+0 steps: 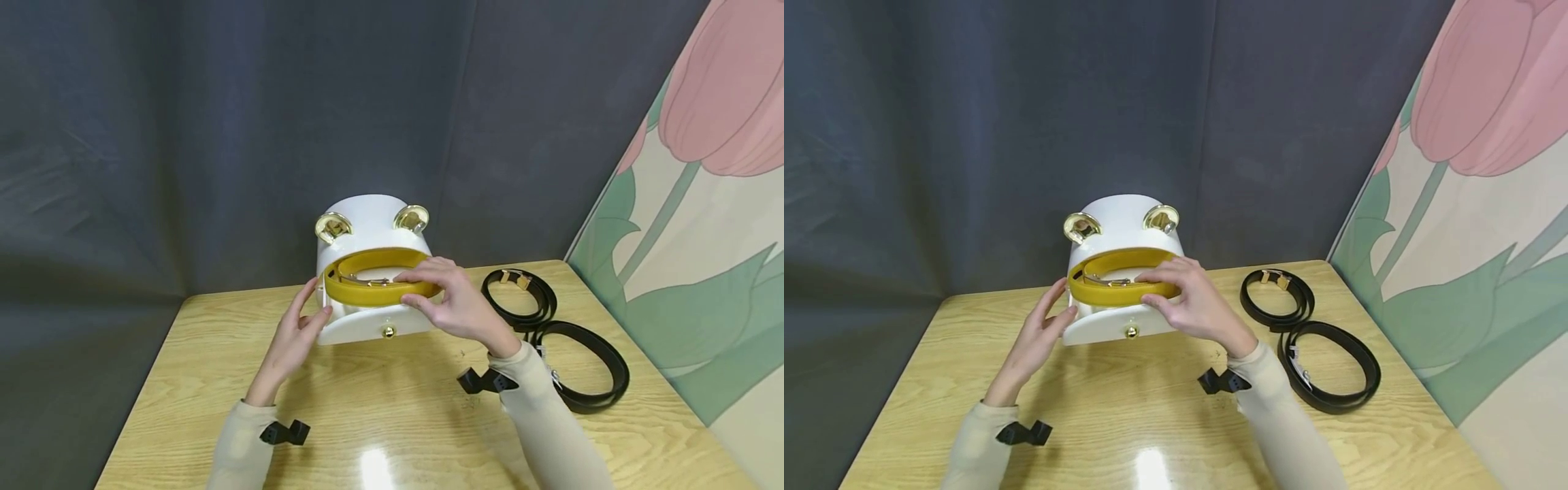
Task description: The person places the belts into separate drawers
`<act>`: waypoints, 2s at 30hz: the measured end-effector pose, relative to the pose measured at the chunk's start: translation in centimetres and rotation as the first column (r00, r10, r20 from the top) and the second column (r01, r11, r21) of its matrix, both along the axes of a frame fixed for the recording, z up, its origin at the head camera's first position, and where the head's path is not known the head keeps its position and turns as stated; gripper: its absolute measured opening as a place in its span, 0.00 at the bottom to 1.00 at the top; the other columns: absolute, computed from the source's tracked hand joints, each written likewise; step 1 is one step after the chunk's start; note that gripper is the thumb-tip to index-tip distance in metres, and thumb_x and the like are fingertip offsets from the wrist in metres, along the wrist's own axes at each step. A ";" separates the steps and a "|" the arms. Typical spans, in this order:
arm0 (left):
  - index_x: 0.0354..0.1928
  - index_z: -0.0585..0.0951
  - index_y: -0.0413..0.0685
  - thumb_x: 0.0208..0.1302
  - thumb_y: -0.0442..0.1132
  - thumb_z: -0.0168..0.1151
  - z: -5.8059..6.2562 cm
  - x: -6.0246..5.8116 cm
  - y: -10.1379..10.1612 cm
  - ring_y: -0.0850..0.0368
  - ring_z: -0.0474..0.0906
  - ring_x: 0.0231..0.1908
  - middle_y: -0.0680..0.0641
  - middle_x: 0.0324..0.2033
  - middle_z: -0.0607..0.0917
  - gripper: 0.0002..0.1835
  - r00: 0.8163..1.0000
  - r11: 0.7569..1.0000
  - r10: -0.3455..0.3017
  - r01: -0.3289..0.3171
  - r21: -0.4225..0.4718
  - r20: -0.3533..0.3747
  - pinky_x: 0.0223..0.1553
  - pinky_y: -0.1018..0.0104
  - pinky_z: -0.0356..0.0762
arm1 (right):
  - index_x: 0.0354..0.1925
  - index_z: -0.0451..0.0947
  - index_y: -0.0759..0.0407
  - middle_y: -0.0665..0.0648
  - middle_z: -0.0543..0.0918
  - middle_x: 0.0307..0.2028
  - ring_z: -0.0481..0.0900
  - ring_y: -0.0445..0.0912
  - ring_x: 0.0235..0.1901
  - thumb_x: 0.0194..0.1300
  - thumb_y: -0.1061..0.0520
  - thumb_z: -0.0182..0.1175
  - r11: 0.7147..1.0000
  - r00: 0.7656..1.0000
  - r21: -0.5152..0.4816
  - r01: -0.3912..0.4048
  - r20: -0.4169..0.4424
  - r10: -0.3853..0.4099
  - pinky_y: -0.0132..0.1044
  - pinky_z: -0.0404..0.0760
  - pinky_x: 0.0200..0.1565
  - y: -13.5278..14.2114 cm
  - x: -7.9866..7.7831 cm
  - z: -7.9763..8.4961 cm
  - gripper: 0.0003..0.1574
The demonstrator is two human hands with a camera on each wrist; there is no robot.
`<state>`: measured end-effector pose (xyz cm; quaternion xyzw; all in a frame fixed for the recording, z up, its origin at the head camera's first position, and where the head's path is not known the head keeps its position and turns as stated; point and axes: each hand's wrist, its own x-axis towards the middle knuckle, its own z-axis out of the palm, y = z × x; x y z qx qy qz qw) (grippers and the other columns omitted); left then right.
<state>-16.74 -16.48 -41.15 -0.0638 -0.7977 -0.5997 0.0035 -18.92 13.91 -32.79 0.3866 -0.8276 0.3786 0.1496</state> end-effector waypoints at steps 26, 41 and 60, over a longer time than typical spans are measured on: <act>0.86 0.53 0.61 0.82 0.52 0.56 0.0 -0.1 -0.3 0.57 0.85 0.44 0.44 0.85 0.54 0.39 1.000 0.999 0.000 0.000 -0.035 0.001 0.36 0.68 0.78 | 0.51 0.93 0.52 0.49 0.94 0.46 0.85 0.47 0.51 0.66 0.59 0.75 0.993 0.983 0.077 -0.087 0.167 0.073 0.44 0.79 0.58 1.3 -1.8 0.2 0.15; 0.87 0.52 0.59 0.82 0.50 0.56 -0.2 -0.4 -0.3 0.60 0.85 0.43 0.42 0.84 0.56 0.39 1.000 0.999 -0.014 0.013 -0.031 -0.015 0.34 0.66 0.78 | 0.52 0.91 0.58 0.60 0.90 0.56 0.83 0.56 0.64 0.76 0.63 0.58 0.992 0.956 0.041 -0.121 0.273 0.106 0.64 0.42 0.84 1.6 -2.0 -1.1 0.16; 0.87 0.51 0.58 0.83 0.49 0.56 0.2 -0.2 -0.2 0.65 0.85 0.44 0.43 0.85 0.52 0.39 1.000 1.000 -0.024 0.024 -0.009 0.006 0.37 0.69 0.78 | 0.63 0.83 0.59 0.62 0.86 0.54 0.83 0.55 0.49 0.67 0.44 0.75 0.869 0.835 -0.124 0.479 0.369 -0.408 0.39 0.82 0.48 2.1 -0.5 -3.3 0.33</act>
